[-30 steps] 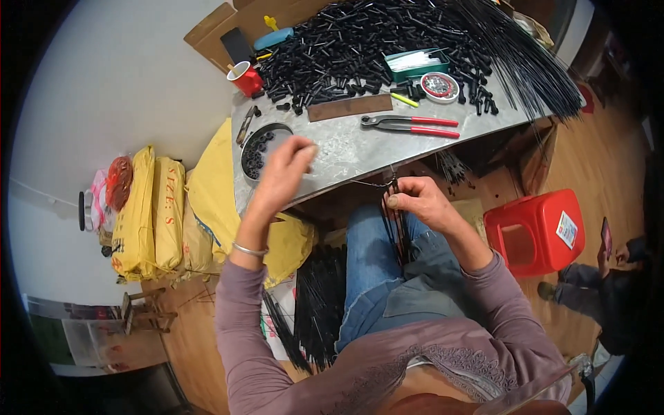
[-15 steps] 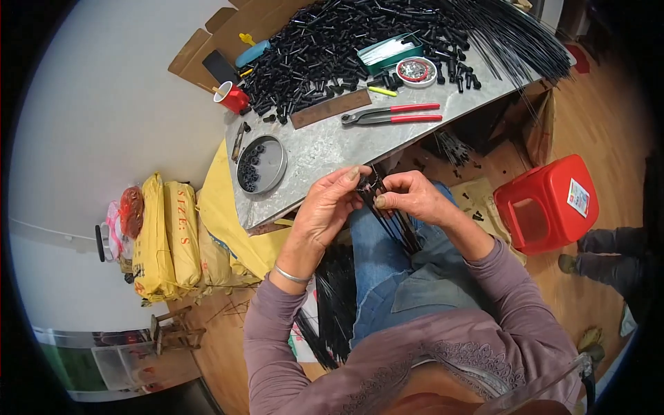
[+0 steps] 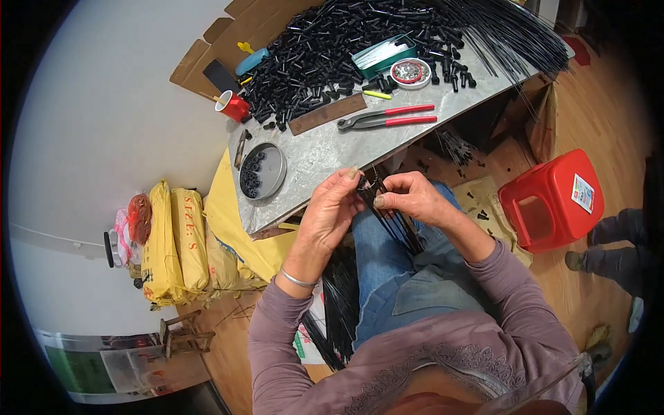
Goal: Assembling and securing black cable ties into bundles using hand tools at a workbench.
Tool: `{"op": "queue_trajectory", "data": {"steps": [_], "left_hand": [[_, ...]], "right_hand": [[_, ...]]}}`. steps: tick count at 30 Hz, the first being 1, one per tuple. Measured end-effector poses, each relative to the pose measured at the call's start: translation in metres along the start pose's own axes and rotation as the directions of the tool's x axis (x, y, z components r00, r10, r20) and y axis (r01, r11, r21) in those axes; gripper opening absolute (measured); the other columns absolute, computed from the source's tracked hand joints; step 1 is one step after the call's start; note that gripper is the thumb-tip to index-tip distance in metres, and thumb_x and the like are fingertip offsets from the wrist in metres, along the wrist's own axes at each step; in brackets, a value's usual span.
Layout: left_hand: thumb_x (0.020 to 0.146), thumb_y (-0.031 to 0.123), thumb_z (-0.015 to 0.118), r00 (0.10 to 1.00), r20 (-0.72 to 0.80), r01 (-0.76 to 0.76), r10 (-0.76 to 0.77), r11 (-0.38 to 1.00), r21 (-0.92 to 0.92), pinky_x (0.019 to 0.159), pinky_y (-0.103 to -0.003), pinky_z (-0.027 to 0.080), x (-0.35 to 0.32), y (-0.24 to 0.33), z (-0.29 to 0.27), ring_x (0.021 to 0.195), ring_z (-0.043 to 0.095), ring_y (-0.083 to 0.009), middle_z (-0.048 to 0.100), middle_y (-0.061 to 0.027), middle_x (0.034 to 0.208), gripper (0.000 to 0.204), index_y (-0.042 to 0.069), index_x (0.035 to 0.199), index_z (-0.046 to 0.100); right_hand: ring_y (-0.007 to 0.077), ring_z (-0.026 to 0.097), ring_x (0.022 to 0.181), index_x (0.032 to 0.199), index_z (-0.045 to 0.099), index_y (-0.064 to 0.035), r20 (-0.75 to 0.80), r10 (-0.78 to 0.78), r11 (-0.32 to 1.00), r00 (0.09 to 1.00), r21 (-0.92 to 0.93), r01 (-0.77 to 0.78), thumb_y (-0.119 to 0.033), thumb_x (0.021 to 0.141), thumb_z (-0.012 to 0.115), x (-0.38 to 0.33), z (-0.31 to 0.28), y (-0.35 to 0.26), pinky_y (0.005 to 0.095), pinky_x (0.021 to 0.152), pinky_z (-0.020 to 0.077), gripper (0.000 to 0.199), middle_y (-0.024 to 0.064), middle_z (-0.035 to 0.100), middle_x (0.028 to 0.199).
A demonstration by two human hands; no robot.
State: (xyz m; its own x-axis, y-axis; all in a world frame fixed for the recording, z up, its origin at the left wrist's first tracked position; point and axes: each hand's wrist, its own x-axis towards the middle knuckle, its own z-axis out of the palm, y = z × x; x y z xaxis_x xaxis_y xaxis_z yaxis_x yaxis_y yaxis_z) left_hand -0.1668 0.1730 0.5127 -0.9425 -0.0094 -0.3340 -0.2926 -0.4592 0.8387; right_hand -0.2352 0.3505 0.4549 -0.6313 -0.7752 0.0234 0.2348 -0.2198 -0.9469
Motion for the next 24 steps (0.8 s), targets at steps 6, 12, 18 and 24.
{"op": "queue_trajectory", "data": {"steps": [6, 12, 18, 24], "left_hand": [[0.089, 0.026, 0.065, 0.999, -0.052, -0.01, 0.009, 1.0, -0.013, 0.068, -0.026, 0.043, 0.002, -0.001, 0.007, 0.076, 0.055, -0.0096, 0.062, 0.0016, 0.087, 0.017, 0.011, 0.097, 0.062], [0.089, 0.025, 0.064, 0.999, 0.0, -0.032, 0.032, 0.997, 0.064, 0.072, -0.028, 0.045, 0.003, 0.001, 0.008, 0.083, 0.058, -0.0111, 0.064, -0.0003, 0.093, 0.021, 0.009, 0.103, 0.062], [0.088, 0.02, 0.063, 0.999, 0.018, -0.031, 0.028, 0.99, 0.138, 0.078, -0.03, 0.045, 0.0, 0.007, 0.012, 0.085, 0.059, -0.0121, 0.065, -0.0032, 0.097, 0.028, 0.006, 0.111, 0.06], [0.085, 0.019, 0.062, 0.999, 0.039, -0.024, 0.022, 0.998, 0.059, 0.081, -0.032, 0.045, 0.004, 0.005, 0.005, 0.084, 0.059, -0.014, 0.064, -0.005, 0.096, 0.031, 0.004, 0.112, 0.059]], "right_hand": [[0.0057, 0.052, 0.061, 0.078, 0.065, -0.0022, 0.003, -0.002, 1.0, 1.0, 0.021, 0.002, -0.019, 0.084, 0.069, 0.001, -0.003, 0.002, 0.0218, 0.055, 0.0417, 0.018, -0.0011, 0.058, 0.066], [0.0058, 0.053, 0.062, 0.079, 0.065, -0.002, -0.005, 0.0, 1.0, 1.0, 0.012, 0.0, -0.018, 0.084, 0.068, 0.0, -0.004, 0.001, 0.0216, 0.056, 0.0423, 0.017, -0.0011, 0.059, 0.068], [0.0059, 0.053, 0.061, 0.08, 0.065, -0.002, 0.005, -0.014, 0.999, 1.0, 0.051, 0.013, -0.018, 0.084, 0.068, -0.001, -0.004, 0.001, 0.0217, 0.055, 0.0423, 0.017, -0.0009, 0.06, 0.068], [0.0057, 0.053, 0.06, 0.078, 0.064, -0.002, 0.012, -0.01, 0.998, 1.0, 0.064, 0.009, -0.018, 0.085, 0.068, -0.002, -0.007, 0.002, 0.0218, 0.054, 0.0417, 0.018, -0.0007, 0.06, 0.067]]}}
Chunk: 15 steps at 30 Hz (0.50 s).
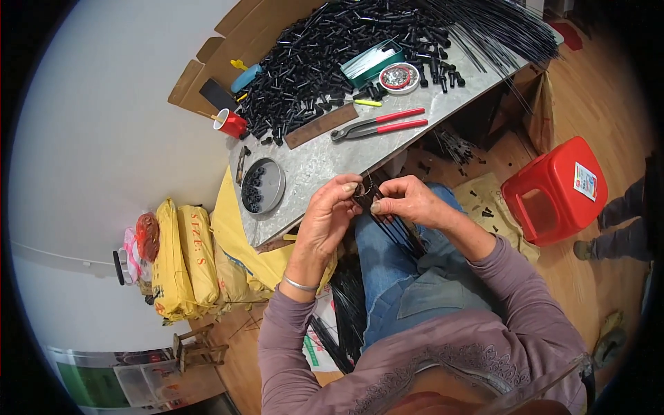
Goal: Assembling and securing black cable ties into bundles using hand tools at a workbench.
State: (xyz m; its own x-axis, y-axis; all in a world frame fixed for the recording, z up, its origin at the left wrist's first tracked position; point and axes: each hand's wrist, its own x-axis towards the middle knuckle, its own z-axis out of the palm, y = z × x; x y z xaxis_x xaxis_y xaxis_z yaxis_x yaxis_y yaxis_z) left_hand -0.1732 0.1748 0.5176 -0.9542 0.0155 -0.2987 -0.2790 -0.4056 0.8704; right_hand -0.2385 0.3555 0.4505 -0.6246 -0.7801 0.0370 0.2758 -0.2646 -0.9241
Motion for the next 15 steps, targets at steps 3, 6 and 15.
{"op": "queue_trajectory", "data": {"steps": [3, 6, 15], "left_hand": [[0.085, 0.018, 0.062, 1.0, 0.004, 0.025, -0.025, 0.999, -0.03, 0.081, -0.033, 0.045, -0.0001, -0.0014, -0.0004, 0.086, 0.059, -0.0153, 0.063, -0.0053, 0.095, 0.03, 0.003, 0.111, 0.059], [0.085, 0.018, 0.061, 0.999, 0.002, 0.039, -0.039, 0.998, -0.059, 0.083, -0.034, 0.046, 0.0014, -0.0023, 0.0016, 0.087, 0.059, -0.0161, 0.063, -0.0055, 0.095, 0.03, 0.003, 0.11, 0.059], [0.085, 0.017, 0.061, 1.0, 0.007, 0.024, -0.024, 0.999, -0.047, 0.084, -0.034, 0.046, 0.0032, -0.004, -0.0024, 0.088, 0.06, -0.016, 0.063, -0.0053, 0.094, 0.026, 0.003, 0.106, 0.061]], "right_hand": [[0.0057, 0.052, 0.06, 0.078, 0.064, -0.0022, 0.014, -0.017, 1.0, 1.0, -0.02, 0.017, -0.018, 0.085, 0.069, 0.0006, 0.0012, -0.0006, 0.0219, 0.054, 0.0415, 0.018, -0.0007, 0.059, 0.067], [0.0055, 0.052, 0.06, 0.078, 0.064, -0.0025, 0.012, -0.004, 1.0, 1.0, -0.009, 0.004, -0.019, 0.084, 0.069, 0.0002, 0.0016, -0.0011, 0.0218, 0.054, 0.0413, 0.018, -0.0009, 0.059, 0.066], [0.0049, 0.051, 0.059, 0.078, 0.064, -0.0027, -0.002, -0.001, 1.0, 1.0, -0.026, 0.001, -0.018, 0.084, 0.069, 0.0021, 0.0016, 0.0021, 0.0221, 0.053, 0.0414, 0.017, -0.0017, 0.058, 0.066]]}}
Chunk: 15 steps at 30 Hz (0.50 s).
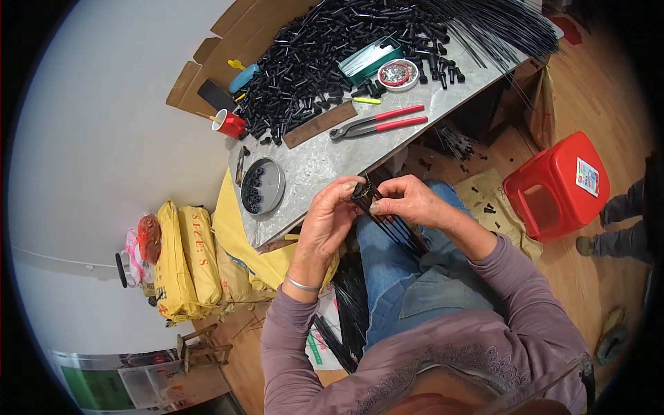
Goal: Assembling and securing black cable ties into bundles using hand tools at a workbench.
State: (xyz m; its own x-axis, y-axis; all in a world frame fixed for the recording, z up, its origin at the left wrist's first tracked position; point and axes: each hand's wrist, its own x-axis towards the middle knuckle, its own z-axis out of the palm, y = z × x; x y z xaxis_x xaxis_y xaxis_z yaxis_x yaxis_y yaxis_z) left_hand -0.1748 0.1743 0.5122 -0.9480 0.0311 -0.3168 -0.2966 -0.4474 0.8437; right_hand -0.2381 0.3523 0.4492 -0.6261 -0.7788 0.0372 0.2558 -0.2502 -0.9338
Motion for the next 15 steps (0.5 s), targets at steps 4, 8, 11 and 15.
{"op": "queue_trajectory", "data": {"steps": [4, 8, 11, 15], "left_hand": [[0.086, 0.019, 0.062, 0.999, -0.004, -0.034, 0.035, 0.997, 0.068, 0.08, -0.03, 0.045, -0.0018, 0.0014, 0.0041, 0.086, 0.06, -0.0148, 0.064, -0.0053, 0.093, 0.026, 0.002, 0.106, 0.062], [0.087, 0.019, 0.062, 0.997, -0.01, -0.07, 0.071, 0.993, 0.098, 0.077, -0.029, 0.044, -0.0005, 0.0009, 0.0032, 0.083, 0.06, -0.014, 0.065, -0.0053, 0.092, 0.026, 0.002, 0.106, 0.062], [0.087, 0.018, 0.062, 0.997, -0.003, -0.083, 0.083, 0.992, 0.093, 0.076, -0.028, 0.044, 0.0012, 0.0001, 0.001, 0.082, 0.06, -0.0135, 0.066, -0.0055, 0.09, 0.026, 0.001, 0.106, 0.063], [0.088, 0.017, 0.062, 0.993, -0.028, -0.112, 0.117, 0.985, 0.134, 0.075, -0.027, 0.045, 0.0018, -0.0008, -0.0003, 0.082, 0.059, -0.0126, 0.066, -0.0059, 0.092, 0.025, 0.0, 0.106, 0.064]], "right_hand": [[0.0047, 0.05, 0.059, 0.078, 0.064, -0.0029, -0.021, 0.002, 1.0, 1.0, -0.019, -0.002, -0.018, 0.084, 0.069, -0.0007, 0.0016, 0.0004, 0.0217, 0.053, 0.0406, 0.017, -0.0022, 0.058, 0.066], [0.0044, 0.049, 0.058, 0.079, 0.065, -0.0029, -0.055, 0.001, 1.0, 0.998, -0.024, -0.002, -0.018, 0.083, 0.07, 0.0005, 0.0028, 0.0018, 0.0211, 0.052, 0.0393, 0.017, -0.0027, 0.057, 0.065], [0.0041, 0.049, 0.058, 0.079, 0.065, -0.0025, -0.06, -0.009, 1.0, 0.998, -0.03, 0.007, -0.018, 0.083, 0.07, 0.001, 0.0031, 0.003, 0.0211, 0.051, 0.0388, 0.017, -0.0029, 0.057, 0.065], [0.004, 0.048, 0.058, 0.079, 0.065, -0.0021, -0.065, -0.002, 1.0, 0.998, -0.013, 0.001, -0.018, 0.083, 0.071, 0.0013, 0.0016, 0.0044, 0.0212, 0.051, 0.0387, 0.018, -0.0031, 0.057, 0.065]]}}
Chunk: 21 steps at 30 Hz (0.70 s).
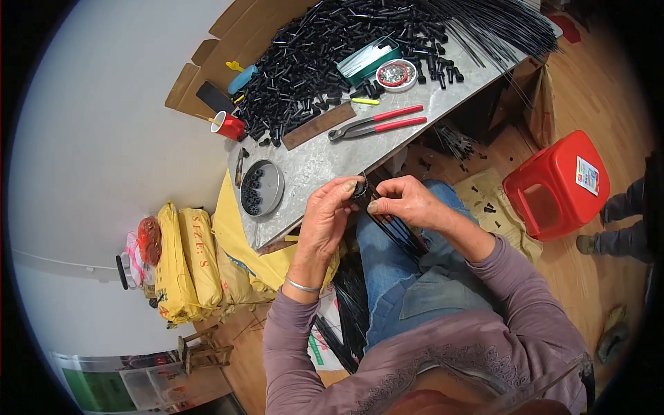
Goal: Assembling and securing black cable ties into bundles using hand tools at a workbench.
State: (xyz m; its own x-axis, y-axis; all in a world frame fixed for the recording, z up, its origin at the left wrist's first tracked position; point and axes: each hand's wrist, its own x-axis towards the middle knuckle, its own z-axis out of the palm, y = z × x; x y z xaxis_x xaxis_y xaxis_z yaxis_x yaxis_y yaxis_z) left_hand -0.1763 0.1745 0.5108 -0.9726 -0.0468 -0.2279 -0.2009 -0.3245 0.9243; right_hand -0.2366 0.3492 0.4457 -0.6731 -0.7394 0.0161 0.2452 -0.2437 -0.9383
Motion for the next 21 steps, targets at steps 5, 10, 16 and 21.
{"op": "queue_trajectory", "data": {"steps": [5, 10, 16, 21], "left_hand": [[0.088, 0.017, 0.064, 0.998, 0.016, -0.061, 0.06, 0.993, 0.102, 0.073, -0.025, 0.045, 0.001, 0.001, 0.0, 0.08, 0.057, -0.0109, 0.066, -0.0055, 0.093, 0.026, -0.001, 0.107, 0.064], [0.085, 0.013, 0.07, 0.986, 0.027, -0.166, 0.164, 0.964, 0.207, 0.07, -0.02, 0.043, -0.003, -0.005, 0.012, 0.074, 0.052, -0.0079, 0.063, -0.0013, 0.091, 0.033, 0.0, 0.114, 0.062], [0.084, 0.011, 0.07, 0.971, 0.013, -0.238, 0.241, 0.949, 0.205, 0.076, -0.019, 0.044, -0.009, -0.008, 0.019, 0.083, 0.055, -0.0056, 0.062, 0.0008, 0.094, 0.028, 0.004, 0.11, 0.064], [0.085, 0.01, 0.07, 0.965, 0.035, -0.26, 0.258, 0.945, 0.198, 0.074, -0.019, 0.043, -0.007, -0.011, 0.017, 0.082, 0.055, -0.0055, 0.062, 0.0009, 0.093, 0.027, 0.004, 0.11, 0.064]], "right_hand": [[0.0043, 0.049, 0.058, 0.08, 0.065, -0.0018, -0.041, -0.005, 1.0, 0.999, 0.005, 0.005, -0.018, 0.083, 0.07, -0.001, 0.002, 0.0, 0.0215, 0.051, 0.0393, 0.017, -0.0027, 0.057, 0.066], [0.0064, 0.051, 0.06, 0.081, 0.064, -0.0007, -0.08, 0.012, 0.999, 0.997, 0.033, -0.009, -0.014, 0.085, 0.068, -0.004, -0.002, -0.005, 0.0224, 0.054, 0.0416, 0.015, -0.0006, 0.058, 0.068], [0.0048, 0.051, 0.062, 0.083, 0.065, -0.0009, -0.007, 0.037, 0.995, 0.999, 0.094, -0.036, -0.018, 0.087, 0.067, -0.009, -0.008, -0.018, 0.0211, 0.055, 0.0409, 0.017, -0.0011, 0.059, 0.068], [0.0047, 0.051, 0.063, 0.083, 0.065, -0.0001, 0.014, 0.002, 0.997, 1.0, 0.072, -0.003, -0.019, 0.089, 0.064, -0.011, -0.008, -0.013, 0.0216, 0.056, 0.0414, 0.02, -0.0005, 0.059, 0.067]]}}
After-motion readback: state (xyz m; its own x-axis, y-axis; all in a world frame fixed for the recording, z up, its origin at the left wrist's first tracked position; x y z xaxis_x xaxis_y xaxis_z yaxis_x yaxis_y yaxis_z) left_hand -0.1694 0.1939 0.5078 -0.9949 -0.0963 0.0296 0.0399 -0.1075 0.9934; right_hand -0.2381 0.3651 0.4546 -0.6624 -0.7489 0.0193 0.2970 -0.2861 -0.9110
